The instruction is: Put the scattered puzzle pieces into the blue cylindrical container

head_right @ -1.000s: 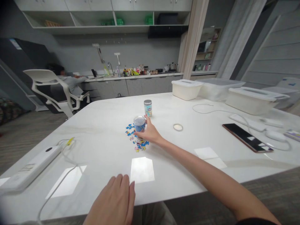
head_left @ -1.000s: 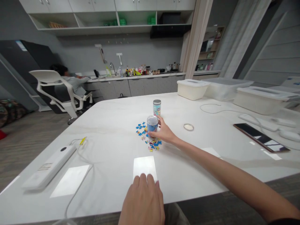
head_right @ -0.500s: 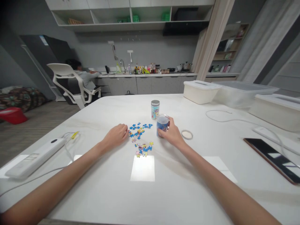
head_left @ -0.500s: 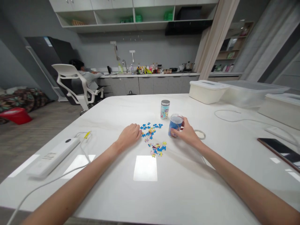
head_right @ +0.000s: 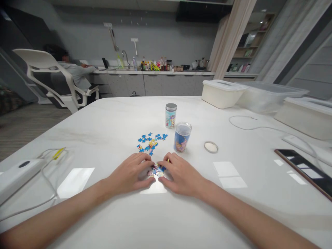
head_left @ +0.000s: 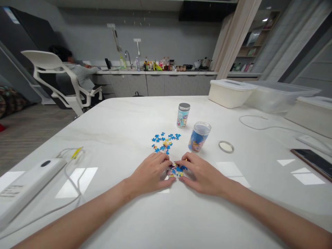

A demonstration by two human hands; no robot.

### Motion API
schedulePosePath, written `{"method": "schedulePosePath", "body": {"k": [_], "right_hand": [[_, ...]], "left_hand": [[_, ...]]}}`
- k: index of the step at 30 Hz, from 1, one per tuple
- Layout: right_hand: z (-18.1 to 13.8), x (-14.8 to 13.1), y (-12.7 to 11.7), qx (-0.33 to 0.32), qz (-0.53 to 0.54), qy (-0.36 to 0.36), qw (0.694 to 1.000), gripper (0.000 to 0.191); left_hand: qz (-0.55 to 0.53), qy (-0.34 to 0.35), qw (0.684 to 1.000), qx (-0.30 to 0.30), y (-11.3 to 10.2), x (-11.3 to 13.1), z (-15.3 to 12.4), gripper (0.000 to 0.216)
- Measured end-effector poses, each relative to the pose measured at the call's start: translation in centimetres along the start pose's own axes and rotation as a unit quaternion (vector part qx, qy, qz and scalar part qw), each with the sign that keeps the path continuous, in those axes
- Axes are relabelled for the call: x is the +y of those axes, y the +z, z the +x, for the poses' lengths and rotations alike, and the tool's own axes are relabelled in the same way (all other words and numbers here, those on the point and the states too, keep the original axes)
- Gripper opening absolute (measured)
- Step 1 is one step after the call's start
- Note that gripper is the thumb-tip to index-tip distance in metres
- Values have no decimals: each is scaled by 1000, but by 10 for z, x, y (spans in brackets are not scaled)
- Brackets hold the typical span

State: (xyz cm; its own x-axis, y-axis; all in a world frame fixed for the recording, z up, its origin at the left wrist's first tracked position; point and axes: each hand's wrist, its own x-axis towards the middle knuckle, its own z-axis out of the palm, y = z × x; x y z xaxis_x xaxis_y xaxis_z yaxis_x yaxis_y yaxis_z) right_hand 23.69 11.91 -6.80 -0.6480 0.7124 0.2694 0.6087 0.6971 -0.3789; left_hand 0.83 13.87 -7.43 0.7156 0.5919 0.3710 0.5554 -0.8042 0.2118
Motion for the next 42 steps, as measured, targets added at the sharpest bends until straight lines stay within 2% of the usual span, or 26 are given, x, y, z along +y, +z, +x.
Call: {"method": "schedulePosePath", "body": {"k": [6,11,14,20,23,28,33,38,42], "right_hand": [[11,0,8,22,11,1,1000,29],[26,-1,13,4,-19,-14,1000,21],[26,-3,16,17,-19,-14,1000,12],[19,-4,18,59,2,-1,998,4],[18,-1,19,80,10,12,997,9],[18,2,22,95,16,19,995,21],[18,0,21,102,0,-15,995,25],[17,-4,19,73,-11,-66,995,18],[17,-3,21,73,-19,-68,995,16]], "left_hand": [[-24,-1,1000,10,4,-1,1,13],[-13,-11,1000,13,4,-1,0,9],[5,-16,1000,10,5,-1,-1,12],[20,18,999,-33,-2,-5,-1,12],[11,15,998,-52,-15,-10,-1,17],[-56,15,991,-118,-33,-16,0,8],[-72,-1,992,-102,-29,-13,-1,12],[-79,11,993,-86,-21,-9,-1,12],[-77,23,993,-83,-20,-9,0,11]]}}
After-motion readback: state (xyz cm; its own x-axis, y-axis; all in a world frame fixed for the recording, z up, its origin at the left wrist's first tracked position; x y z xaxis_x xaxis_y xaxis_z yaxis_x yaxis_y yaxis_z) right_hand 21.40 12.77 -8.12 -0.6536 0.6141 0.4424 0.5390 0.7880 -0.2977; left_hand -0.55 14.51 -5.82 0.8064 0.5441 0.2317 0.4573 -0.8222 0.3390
